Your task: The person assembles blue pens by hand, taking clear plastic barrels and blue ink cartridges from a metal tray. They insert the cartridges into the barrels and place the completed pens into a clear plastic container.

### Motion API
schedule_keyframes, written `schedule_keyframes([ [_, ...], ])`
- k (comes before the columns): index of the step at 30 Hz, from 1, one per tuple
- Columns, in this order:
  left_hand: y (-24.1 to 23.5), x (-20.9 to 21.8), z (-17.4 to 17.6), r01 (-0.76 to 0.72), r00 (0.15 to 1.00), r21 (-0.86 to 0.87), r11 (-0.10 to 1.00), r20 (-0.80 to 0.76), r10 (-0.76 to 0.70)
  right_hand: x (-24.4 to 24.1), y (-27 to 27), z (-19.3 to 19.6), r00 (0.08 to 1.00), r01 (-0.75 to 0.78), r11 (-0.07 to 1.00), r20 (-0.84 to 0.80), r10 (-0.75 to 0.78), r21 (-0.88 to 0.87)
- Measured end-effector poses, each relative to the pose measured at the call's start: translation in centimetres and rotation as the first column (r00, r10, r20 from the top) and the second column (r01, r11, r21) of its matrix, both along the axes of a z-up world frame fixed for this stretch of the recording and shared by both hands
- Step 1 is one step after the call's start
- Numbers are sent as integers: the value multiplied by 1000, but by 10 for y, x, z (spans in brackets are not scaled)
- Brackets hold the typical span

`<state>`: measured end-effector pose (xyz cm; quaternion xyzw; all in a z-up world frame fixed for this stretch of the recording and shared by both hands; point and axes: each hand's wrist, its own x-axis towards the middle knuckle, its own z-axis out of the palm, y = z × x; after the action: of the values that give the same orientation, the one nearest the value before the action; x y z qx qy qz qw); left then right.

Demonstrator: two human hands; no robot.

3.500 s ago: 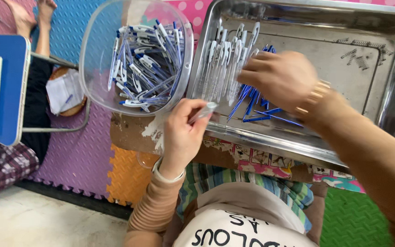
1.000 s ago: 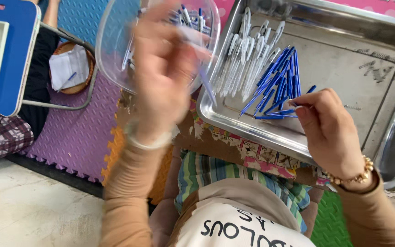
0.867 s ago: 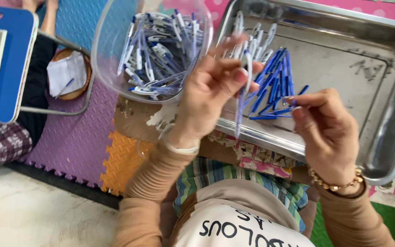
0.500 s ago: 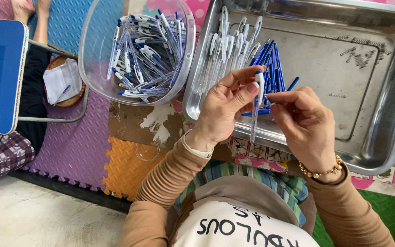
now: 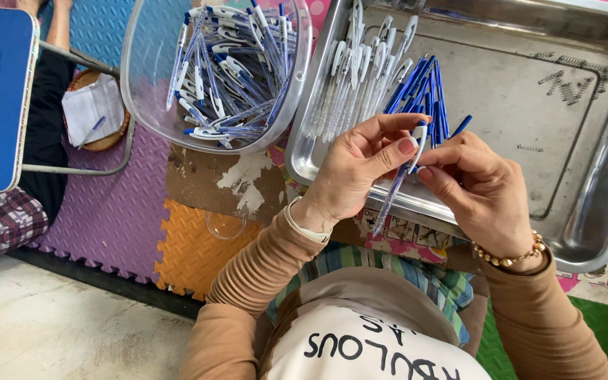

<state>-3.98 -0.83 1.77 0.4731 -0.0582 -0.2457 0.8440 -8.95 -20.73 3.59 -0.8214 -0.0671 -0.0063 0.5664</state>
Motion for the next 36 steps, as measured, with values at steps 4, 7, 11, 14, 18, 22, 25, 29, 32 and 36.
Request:
schedule_keyframes([
  [4, 2, -1, 0, 32, 999, -23, 999, 30, -31, -1, -4, 0, 999, -37, 999, 26, 37, 1],
  [7, 2, -2, 1, 45, 998, -11, 999, 38, -44, -1, -8, -7, 998, -41, 999, 37, 41, -1],
  [11, 0, -2, -1, 47, 998, -43, 998, 41, -46, -2, -9, -10, 998, -42, 999, 47, 42, -14],
  [14, 1, -3, 2, 52, 997, 9, 999, 52, -52, -2, -8, -6, 998, -51, 998, 39, 52, -22],
  [18, 3, -3, -1, 60, 992, 85, 995, 102, -69, -2, -6, -2, 997, -62, 997, 51, 64, -52],
  [22, 5, -3, -1, 35, 981, 213, 976, 178, -74, -7, 2, 1, 999, 0, 989, 37, 5, -148],
  [25, 5, -4, -1, 29, 985, 199, 980, 163, -62, -14, 12, -9, 994, 81, 992, 81, -73, -98],
  [29, 5, -5, -6, 27, 995, 98, 995, 89, -36, -20, 22, -12, 987, 137, 990, 85, -135, -21],
  [32, 8, -5, 6, 55, 990, 113, 992, 126, -69, -17, 10, -13, 997, 38, 997, 58, -42, 73],
  [36, 6, -6, 4, 46, 989, 119, 992, 131, -62, -18, 2, -7, 998, 9, 1000, 69, -8, -21],
])
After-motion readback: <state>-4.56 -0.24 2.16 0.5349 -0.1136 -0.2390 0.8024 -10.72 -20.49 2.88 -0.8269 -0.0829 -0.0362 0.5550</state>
